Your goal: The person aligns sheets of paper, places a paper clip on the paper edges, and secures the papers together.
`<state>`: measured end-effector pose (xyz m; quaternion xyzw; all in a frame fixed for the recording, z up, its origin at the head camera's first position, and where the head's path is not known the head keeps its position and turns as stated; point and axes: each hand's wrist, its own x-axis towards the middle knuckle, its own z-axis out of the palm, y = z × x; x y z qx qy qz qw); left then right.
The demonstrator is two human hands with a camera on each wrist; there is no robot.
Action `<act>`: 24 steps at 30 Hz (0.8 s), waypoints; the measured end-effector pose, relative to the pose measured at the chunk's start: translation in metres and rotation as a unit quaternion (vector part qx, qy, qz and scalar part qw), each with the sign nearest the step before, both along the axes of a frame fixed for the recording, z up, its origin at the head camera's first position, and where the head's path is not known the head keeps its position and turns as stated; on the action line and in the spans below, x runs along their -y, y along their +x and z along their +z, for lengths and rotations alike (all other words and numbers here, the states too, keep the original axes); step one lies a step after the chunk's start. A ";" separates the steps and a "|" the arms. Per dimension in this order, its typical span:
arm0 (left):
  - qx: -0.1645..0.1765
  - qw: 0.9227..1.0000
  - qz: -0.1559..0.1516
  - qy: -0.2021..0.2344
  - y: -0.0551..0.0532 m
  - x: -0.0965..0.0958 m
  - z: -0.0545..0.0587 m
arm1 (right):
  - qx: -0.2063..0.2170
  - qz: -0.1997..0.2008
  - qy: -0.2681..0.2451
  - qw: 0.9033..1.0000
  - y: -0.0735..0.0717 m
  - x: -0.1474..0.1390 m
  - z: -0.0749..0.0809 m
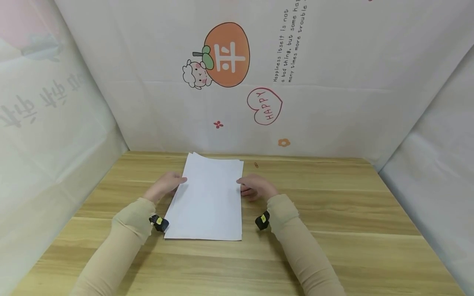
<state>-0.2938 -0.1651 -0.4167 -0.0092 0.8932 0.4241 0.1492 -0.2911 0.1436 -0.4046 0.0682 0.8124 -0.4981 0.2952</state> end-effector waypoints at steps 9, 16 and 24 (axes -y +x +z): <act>-0.006 1.000 -0.008 -0.005 0.000 0.001 0.000 | 0.020 -0.016 -0.020 0.999 -0.003 -0.001 -0.001; -0.012 1.000 -0.010 -0.001 0.002 0.001 0.003 | 0.039 -0.016 -0.063 0.997 -0.007 -0.007 -0.005; -0.018 1.000 -0.014 0.010 0.004 0.003 -0.002 | 0.050 -0.017 -0.099 0.994 -0.005 -0.007 -0.006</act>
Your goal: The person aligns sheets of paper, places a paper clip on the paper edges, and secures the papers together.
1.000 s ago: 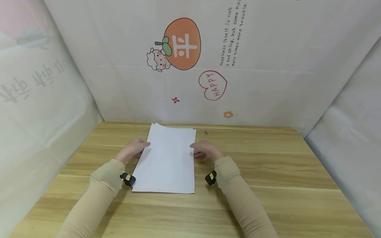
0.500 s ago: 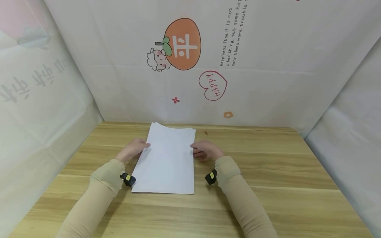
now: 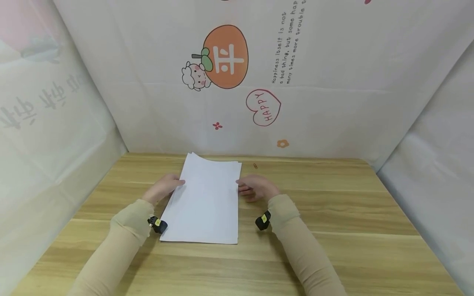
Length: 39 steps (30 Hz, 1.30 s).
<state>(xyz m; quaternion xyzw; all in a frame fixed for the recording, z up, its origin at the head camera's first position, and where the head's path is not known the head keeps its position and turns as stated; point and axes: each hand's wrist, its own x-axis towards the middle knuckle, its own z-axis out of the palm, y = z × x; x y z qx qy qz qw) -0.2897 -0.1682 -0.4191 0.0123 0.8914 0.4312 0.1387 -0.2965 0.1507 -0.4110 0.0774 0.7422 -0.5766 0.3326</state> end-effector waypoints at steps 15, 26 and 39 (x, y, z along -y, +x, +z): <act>0.012 0.999 0.005 0.040 0.004 0.000 -0.001 | -0.013 -0.007 -0.011 1.000 -0.001 0.001 -0.007; 0.031 0.998 0.004 0.054 0.004 -0.003 -0.001 | 0.000 -0.019 -0.022 1.000 -0.002 0.002 -0.004; 0.056 0.992 -0.013 0.114 -0.004 -0.005 -0.009 | 0.009 -0.017 -0.060 0.998 -0.008 0.001 -0.010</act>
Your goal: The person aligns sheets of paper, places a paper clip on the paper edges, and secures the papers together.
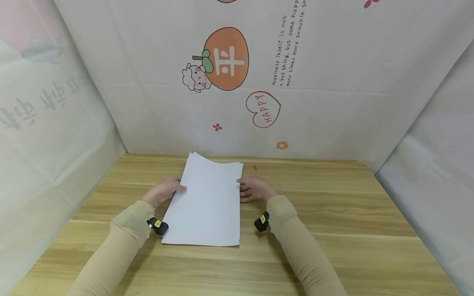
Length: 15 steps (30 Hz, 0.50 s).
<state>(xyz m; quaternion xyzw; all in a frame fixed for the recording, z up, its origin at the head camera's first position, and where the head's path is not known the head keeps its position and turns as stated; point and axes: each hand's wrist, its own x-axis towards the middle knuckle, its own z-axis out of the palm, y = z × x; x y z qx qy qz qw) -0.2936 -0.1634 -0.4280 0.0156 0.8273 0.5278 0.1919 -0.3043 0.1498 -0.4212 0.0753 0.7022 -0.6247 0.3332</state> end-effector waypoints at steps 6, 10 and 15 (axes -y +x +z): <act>0.000 1.000 0.002 0.001 0.000 -0.002 -0.001 | 0.006 0.006 -0.018 1.000 -0.001 0.001 -0.001; -0.003 1.000 -0.003 0.010 0.000 -0.003 0.000 | 0.009 0.015 -0.027 0.999 -0.002 0.003 -0.001; -0.008 1.000 -0.007 0.003 0.002 -0.003 0.000 | 0.000 0.019 -0.027 0.999 -0.001 0.005 -0.003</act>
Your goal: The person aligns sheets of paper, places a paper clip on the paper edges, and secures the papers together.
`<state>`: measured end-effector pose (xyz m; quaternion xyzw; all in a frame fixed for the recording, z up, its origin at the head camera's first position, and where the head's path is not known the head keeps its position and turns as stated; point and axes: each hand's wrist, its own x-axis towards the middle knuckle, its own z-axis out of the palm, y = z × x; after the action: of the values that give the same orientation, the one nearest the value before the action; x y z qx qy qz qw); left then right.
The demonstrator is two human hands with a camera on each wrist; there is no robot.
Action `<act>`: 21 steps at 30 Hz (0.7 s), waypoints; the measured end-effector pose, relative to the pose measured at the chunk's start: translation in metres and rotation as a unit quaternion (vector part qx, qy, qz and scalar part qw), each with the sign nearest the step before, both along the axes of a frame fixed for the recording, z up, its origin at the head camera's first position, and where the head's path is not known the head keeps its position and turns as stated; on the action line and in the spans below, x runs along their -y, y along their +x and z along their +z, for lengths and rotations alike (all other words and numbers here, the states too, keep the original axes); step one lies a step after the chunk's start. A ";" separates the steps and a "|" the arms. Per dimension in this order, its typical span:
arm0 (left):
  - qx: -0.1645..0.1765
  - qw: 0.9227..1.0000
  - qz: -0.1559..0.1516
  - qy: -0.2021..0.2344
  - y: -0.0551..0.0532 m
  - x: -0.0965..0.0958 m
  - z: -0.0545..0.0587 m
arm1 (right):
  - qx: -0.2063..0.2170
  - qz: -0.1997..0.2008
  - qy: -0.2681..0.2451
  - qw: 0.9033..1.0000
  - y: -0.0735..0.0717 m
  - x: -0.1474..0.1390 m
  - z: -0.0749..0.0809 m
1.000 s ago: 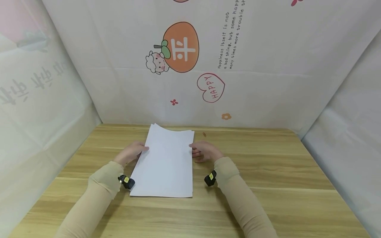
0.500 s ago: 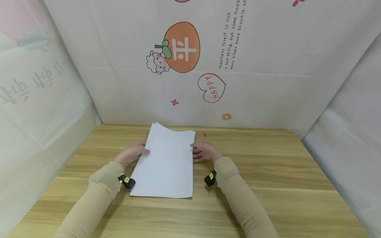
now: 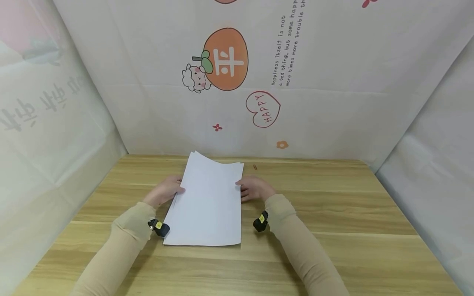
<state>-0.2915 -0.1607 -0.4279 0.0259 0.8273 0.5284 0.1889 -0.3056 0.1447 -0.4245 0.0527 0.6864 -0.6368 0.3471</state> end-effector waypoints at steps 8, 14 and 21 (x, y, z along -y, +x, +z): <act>-0.019 0.999 0.023 -0.036 0.006 -0.001 0.007 | -0.030 -0.007 0.034 0.999 0.001 0.002 0.000; -0.028 0.999 0.031 -0.031 0.010 -0.005 0.016 | -0.032 -0.011 0.029 0.999 0.003 0.004 0.000; -0.016 0.998 0.048 -0.023 0.014 -0.008 0.021 | -0.050 -0.001 0.008 0.999 0.006 0.005 0.002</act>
<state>-0.2773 -0.1530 -0.4067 -0.0101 0.8422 0.5176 0.1507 -0.2992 0.1393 -0.4220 0.0244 0.7076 -0.6339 0.3113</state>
